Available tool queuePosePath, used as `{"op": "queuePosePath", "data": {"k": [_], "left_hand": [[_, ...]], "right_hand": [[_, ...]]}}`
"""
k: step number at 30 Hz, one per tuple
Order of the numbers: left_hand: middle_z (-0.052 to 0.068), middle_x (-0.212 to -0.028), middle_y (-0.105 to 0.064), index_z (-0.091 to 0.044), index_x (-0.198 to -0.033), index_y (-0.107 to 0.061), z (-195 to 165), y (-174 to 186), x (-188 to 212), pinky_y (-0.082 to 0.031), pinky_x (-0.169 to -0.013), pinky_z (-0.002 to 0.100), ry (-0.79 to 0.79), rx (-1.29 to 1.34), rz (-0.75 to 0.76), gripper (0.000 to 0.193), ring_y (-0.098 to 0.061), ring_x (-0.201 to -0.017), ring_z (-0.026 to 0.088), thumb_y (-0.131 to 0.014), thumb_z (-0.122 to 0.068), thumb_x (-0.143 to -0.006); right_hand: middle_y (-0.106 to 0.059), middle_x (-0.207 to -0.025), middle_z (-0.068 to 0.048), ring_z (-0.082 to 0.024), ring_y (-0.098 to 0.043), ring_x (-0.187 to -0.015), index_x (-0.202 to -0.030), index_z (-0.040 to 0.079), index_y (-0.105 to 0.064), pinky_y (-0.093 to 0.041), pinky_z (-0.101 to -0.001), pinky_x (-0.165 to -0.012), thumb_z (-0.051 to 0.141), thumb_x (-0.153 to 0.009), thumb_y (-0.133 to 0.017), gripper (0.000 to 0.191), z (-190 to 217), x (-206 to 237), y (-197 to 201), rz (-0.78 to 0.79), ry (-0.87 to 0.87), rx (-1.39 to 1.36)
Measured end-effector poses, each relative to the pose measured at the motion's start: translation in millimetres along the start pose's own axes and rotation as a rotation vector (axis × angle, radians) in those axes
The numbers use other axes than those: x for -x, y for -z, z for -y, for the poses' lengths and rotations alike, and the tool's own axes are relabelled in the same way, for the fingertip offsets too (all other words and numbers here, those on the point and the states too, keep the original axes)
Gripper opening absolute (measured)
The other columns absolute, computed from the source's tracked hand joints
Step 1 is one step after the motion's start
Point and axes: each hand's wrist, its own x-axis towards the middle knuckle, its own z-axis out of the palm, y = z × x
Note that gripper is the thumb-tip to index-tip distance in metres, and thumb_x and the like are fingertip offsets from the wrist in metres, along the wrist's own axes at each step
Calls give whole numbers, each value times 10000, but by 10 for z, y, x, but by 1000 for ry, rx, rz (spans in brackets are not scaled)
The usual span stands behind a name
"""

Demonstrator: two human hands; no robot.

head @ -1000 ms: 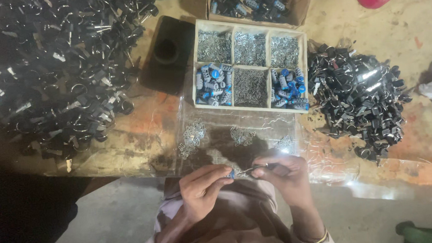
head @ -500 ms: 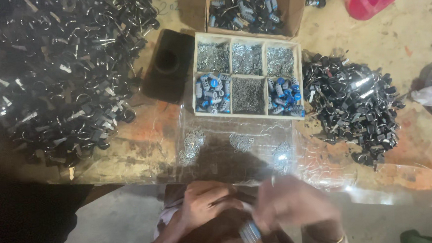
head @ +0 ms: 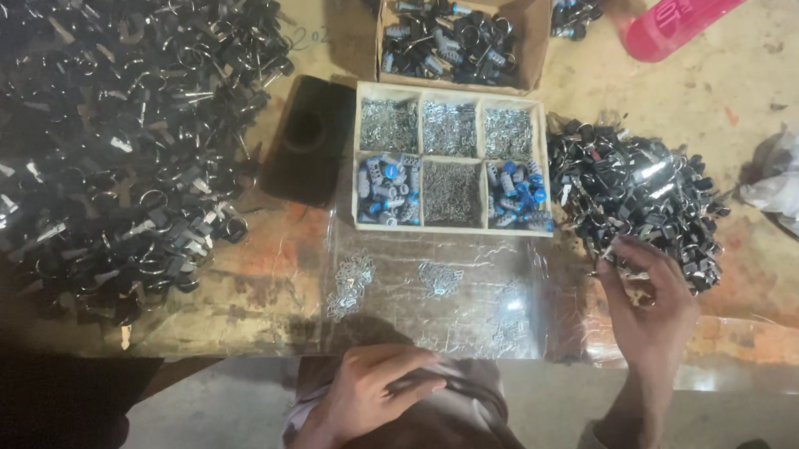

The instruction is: The person picks small blue and black cylindrical components from piles on the workbench, fits them together by hand, and places the assembled pieces into compartments of a divided box, repeating the cycle one piece at a time.

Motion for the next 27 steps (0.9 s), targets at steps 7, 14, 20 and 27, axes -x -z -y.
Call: {"op": "queuePosePath", "data": {"k": [7, 14, 20, 27], "left_hand": [[87, -965, -787, -62, -1097, -759, -32, 130, -224, -618, -652, 334, -38, -60, 131, 255, -771, -777, 222, -830, -201, -895], [81, -1046, -781, -83, -1090, -745, 26, 197, -787, -617, -625, 320, -179, -367, 231, 201, -756, -764, 187, -728, -233, -957], [98, -1158, -742, -68, -1179, -715, 155, 61, -1560, -565, -447, 329, -81, -489, 388, 221, -722, -645, 188, -628, -192, -1018], [137, -1082, -670, -18, -1068, -700, 292, -240, -2115, -572, -539, 404, -151, -636, 317, 210, -706, -664, 278, -704, -94, -873]], "right_hand": [[-741, -1205, -81, -318, -658, -1017, -1179, 136, -796, -521, -428, -894, 107, -941, -757, 243, -395, 90, 80, 89, 111, 435], [-749, -1042, -59, -207, -654, -833, -1139, 122, -793, -514, -323, -741, 111, -966, -784, 173, -568, 190, 33, -126, -63, 116], [-733, -960, -118, -157, -659, -731, -1106, 62, -775, -504, -279, -643, 138, -977, -783, 149, -480, 144, 140, -181, -54, 251], [-716, -737, -64, -94, -631, -618, -999, 44, -731, -485, -267, -568, 176, -932, -747, 149, -261, 70, 54, 83, -201, 31]]}}
